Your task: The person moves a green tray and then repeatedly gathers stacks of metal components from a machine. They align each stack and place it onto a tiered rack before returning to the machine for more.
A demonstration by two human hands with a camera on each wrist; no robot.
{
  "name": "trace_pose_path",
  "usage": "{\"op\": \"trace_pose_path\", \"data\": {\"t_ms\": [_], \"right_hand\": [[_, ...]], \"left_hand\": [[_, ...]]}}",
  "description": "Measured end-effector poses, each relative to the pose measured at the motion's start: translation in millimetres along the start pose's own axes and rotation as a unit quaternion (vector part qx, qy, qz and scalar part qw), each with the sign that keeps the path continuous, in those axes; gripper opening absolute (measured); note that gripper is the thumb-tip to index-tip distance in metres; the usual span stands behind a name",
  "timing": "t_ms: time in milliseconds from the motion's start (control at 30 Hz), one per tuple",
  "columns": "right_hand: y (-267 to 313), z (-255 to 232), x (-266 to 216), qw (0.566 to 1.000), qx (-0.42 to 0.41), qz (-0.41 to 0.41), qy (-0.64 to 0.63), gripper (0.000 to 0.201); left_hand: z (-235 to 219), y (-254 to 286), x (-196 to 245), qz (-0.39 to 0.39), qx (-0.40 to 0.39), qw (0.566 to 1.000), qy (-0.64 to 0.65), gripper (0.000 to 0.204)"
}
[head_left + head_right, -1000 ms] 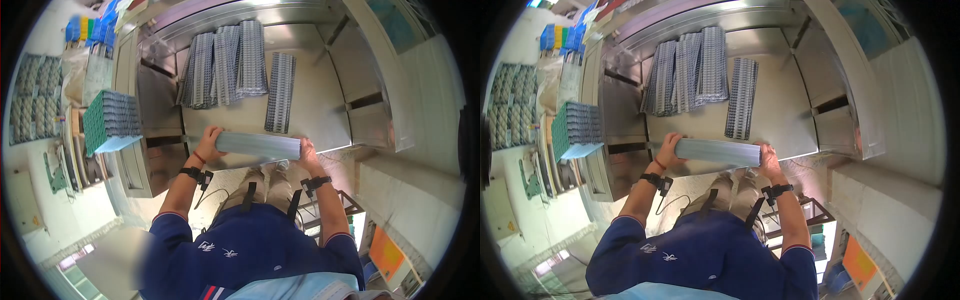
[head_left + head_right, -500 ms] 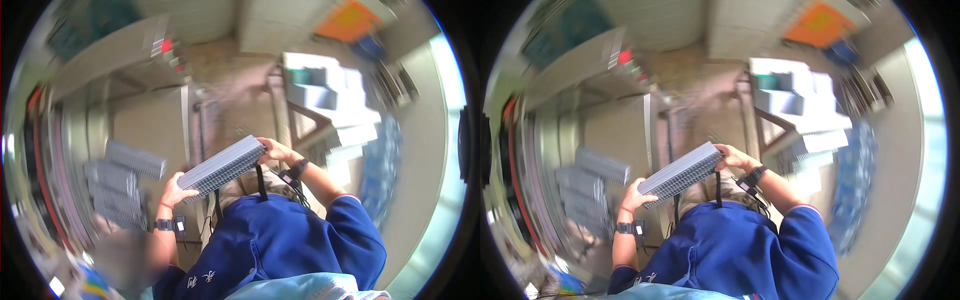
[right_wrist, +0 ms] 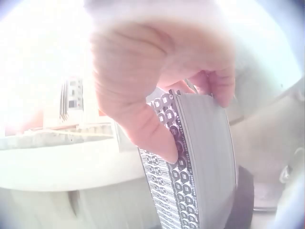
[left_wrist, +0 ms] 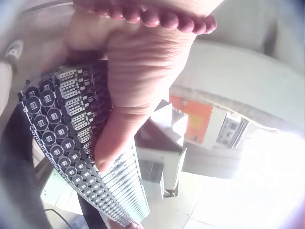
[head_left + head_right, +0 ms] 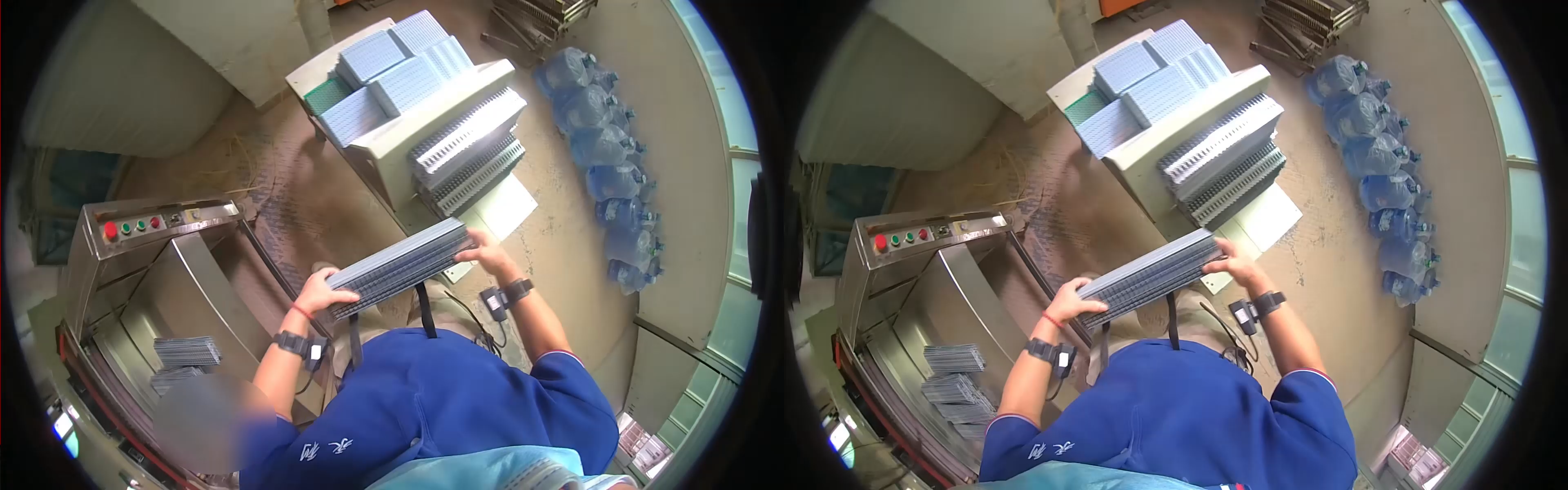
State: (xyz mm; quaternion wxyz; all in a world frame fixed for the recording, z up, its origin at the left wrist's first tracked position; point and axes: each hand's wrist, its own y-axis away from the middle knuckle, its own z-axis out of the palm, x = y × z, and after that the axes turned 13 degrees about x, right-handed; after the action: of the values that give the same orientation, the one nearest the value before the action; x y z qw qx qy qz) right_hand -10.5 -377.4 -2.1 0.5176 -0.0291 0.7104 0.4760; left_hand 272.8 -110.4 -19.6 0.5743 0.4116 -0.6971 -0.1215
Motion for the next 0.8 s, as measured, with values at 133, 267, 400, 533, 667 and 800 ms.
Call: {"op": "trace_pose_path", "data": {"t_ms": [133, 267, 400, 533, 667, 800], "right_hand": [[-14.1, -106.3, -21.8, 0.997, 0.071, 0.023, 0.023, 0.063], [-66.6, -192.1, -42.8, 0.996, 0.067, 0.002, 0.057, 0.045], [-124.7, -253.0, -62.5, 0.995, 0.049, 0.065, 0.065, 0.043], [-156.8, -255.2, -92.2, 0.977, 0.072, 0.076, 0.187, 0.045], [-173.0, -255.7, -66.6, 0.971, 0.036, 0.012, 0.236, 0.059], [-153.2, -237.3, -54.0, 0.954, 0.295, 0.045, 0.015, 0.089]], "left_hand": [[93.9, -59.2, 49.5, 0.011, 0.012, 1.0, -0.023, 0.072], [166.0, -105.2, 90.0, -0.055, 0.033, 0.994, 0.089, 0.093], [214.0, -136.7, 114.3, -0.084, 0.072, 0.953, 0.282, 0.078], [244.4, -141.0, 133.2, -0.068, 0.117, 0.879, 0.457, 0.053], [245.0, -135.1, 138.3, -0.089, 0.158, 0.868, 0.462, 0.048], [241.5, -138.3, 137.2, -0.202, 0.064, 0.831, 0.515, 0.033]]}}
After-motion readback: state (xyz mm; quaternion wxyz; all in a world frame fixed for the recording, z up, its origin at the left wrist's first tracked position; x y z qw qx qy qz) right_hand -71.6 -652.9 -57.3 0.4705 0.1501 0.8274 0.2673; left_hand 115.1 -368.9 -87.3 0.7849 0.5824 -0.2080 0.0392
